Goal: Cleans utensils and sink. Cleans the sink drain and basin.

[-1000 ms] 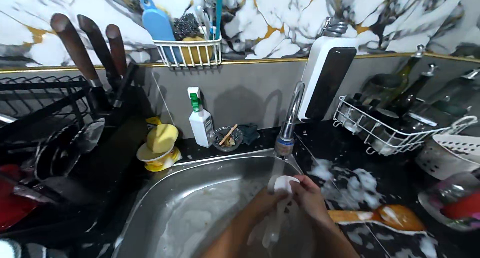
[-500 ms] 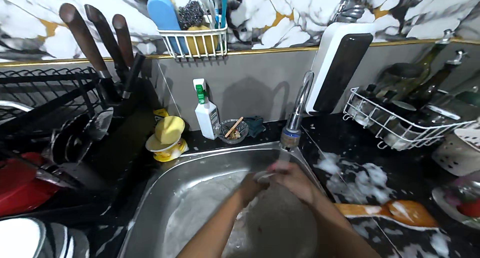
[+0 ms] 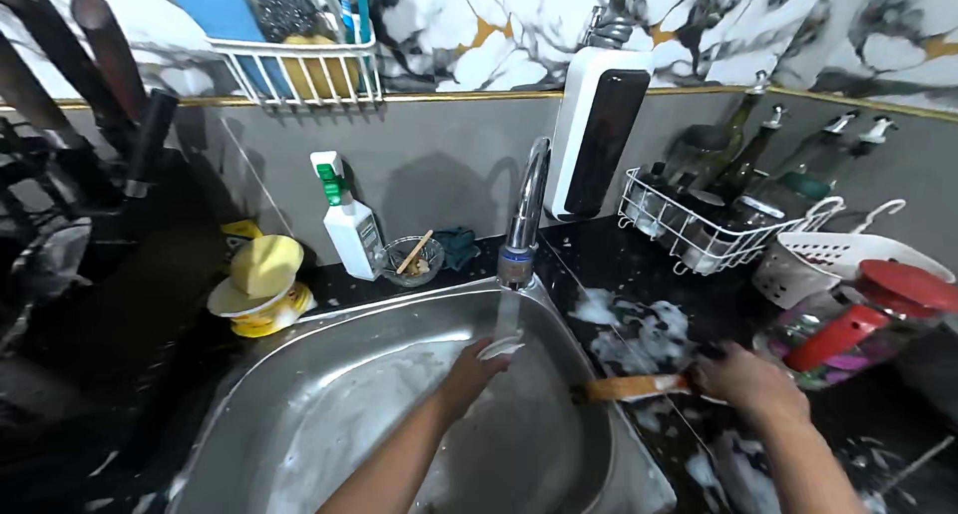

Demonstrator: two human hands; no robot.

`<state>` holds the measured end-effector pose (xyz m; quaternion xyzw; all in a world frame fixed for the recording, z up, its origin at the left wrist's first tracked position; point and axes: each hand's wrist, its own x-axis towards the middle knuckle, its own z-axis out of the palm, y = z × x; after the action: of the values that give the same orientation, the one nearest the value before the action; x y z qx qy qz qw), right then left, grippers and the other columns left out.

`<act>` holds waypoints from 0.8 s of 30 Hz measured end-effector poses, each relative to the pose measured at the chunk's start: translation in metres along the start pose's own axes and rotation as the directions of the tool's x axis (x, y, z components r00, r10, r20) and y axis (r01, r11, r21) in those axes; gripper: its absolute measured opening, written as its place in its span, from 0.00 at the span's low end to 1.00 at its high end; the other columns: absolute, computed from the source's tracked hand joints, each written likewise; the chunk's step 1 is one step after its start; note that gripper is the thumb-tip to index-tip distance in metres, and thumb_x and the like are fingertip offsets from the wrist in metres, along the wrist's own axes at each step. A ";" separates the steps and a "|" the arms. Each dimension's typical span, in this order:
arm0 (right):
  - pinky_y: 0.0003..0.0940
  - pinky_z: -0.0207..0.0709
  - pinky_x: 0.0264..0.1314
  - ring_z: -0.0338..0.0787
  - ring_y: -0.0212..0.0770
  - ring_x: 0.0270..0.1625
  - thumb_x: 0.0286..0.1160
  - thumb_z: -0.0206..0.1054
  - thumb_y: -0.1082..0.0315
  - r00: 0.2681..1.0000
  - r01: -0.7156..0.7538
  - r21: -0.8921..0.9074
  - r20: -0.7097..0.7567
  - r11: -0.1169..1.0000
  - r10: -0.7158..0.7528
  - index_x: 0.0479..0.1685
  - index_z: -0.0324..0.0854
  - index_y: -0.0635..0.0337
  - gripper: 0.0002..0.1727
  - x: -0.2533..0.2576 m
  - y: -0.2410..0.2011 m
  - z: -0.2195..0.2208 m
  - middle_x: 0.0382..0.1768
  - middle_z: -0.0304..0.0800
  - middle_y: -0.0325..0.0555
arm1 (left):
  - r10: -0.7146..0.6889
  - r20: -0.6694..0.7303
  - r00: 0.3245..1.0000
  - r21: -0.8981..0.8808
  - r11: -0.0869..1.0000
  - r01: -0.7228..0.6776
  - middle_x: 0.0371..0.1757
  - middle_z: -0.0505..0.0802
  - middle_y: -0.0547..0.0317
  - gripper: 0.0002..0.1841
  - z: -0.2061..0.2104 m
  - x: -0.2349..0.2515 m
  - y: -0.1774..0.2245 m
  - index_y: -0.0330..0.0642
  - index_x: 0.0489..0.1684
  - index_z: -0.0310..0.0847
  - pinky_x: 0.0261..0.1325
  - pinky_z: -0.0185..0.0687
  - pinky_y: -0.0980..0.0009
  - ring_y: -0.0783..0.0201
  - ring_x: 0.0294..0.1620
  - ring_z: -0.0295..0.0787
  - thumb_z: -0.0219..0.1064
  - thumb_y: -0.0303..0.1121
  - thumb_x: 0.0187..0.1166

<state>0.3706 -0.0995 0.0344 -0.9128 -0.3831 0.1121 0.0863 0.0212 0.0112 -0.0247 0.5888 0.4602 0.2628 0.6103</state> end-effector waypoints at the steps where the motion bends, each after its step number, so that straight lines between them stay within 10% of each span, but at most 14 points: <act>1: 0.82 0.62 0.72 0.68 0.80 0.81 0.83 0.65 0.47 0.998 -0.033 -0.015 0.050 0.999 0.033 0.79 0.74 0.64 0.34 0.005 0.014 0.005 0.77 0.71 0.78 | -0.016 -0.017 1.000 -0.075 0.997 0.015 0.47 0.89 0.55 0.20 0.003 0.002 -0.003 0.33 0.70 0.76 0.47 0.81 0.72 0.70 0.41 0.85 0.63 0.37 0.87; 6: 0.80 0.63 0.72 0.67 0.82 0.80 0.85 0.63 0.47 1.000 0.002 0.038 0.013 0.999 -0.003 0.82 0.74 0.57 0.32 0.000 0.032 0.031 0.77 0.72 0.77 | -0.046 -0.033 0.998 -0.063 0.997 0.044 0.54 0.88 0.46 0.22 0.016 0.004 -0.003 0.30 0.73 0.73 0.52 0.83 0.67 0.64 0.47 0.86 0.57 0.39 0.91; 11: 0.82 0.57 0.77 0.67 0.83 0.80 0.62 0.81 0.39 0.997 0.071 0.149 0.026 0.986 -0.075 0.82 0.73 0.58 0.49 0.018 0.043 0.032 0.74 0.74 0.80 | 0.009 -0.051 0.999 -0.064 0.998 -0.012 0.55 0.89 0.45 0.19 0.023 0.004 0.009 0.27 0.68 0.76 0.59 0.83 0.68 0.65 0.52 0.86 0.65 0.30 0.83; 24: 0.70 0.70 0.70 0.81 0.70 0.68 0.58 0.86 0.71 0.993 0.084 0.539 0.024 0.838 -0.115 0.74 0.74 0.70 0.39 0.018 0.030 0.044 0.65 0.81 0.76 | 0.008 -0.073 0.997 0.011 1.000 -0.008 0.55 0.89 0.43 0.18 0.011 0.005 0.027 0.30 0.69 0.77 0.57 0.82 0.61 0.60 0.51 0.85 0.62 0.25 0.82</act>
<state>0.3916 -0.1040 -0.0172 -0.8275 -0.3855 0.2354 0.3335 0.0391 0.0152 -0.0011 0.5839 0.4812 0.2841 0.5888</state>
